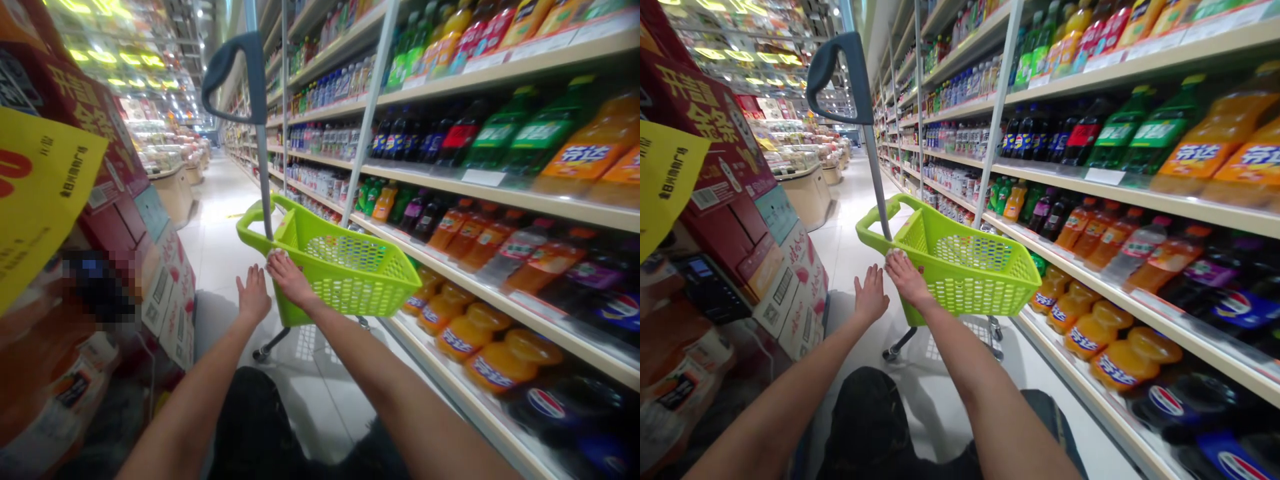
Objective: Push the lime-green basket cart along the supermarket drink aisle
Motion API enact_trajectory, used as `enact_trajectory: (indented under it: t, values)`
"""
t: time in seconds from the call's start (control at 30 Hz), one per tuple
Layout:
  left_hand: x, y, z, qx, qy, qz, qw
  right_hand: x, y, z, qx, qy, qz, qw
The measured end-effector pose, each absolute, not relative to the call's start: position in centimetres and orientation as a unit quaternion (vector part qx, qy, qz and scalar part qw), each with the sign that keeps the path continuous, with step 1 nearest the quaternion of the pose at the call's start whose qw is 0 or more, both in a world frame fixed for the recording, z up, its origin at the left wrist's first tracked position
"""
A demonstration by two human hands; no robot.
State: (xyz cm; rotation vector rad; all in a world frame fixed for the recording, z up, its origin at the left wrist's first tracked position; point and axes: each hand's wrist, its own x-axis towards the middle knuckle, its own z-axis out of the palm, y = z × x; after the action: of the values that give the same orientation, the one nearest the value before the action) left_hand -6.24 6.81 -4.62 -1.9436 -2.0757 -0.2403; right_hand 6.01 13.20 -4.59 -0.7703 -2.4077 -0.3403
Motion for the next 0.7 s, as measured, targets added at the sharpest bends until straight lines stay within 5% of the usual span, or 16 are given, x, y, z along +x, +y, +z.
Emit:
enact_trajectory:
  t: [0.23,0.43,0.7]
  values:
    - [-7.2,5.7,-5.7,-0.673,-0.728,-0.056,0.114,6.4,12.3,-11.2,-0.281,-0.917,-0.115,0.258]
    - [-7.1,6.2,-5.8,-0.667,-0.733,-0.068,0.118,6.2,12.6,-5.7,-0.287,-0.889,-0.138,0.330]
    - [-5.9,5.0,-7.0,-0.674,-0.733,-0.030,0.088,6.7,12.7,-7.6,-0.308,-0.917,-0.094,0.237]
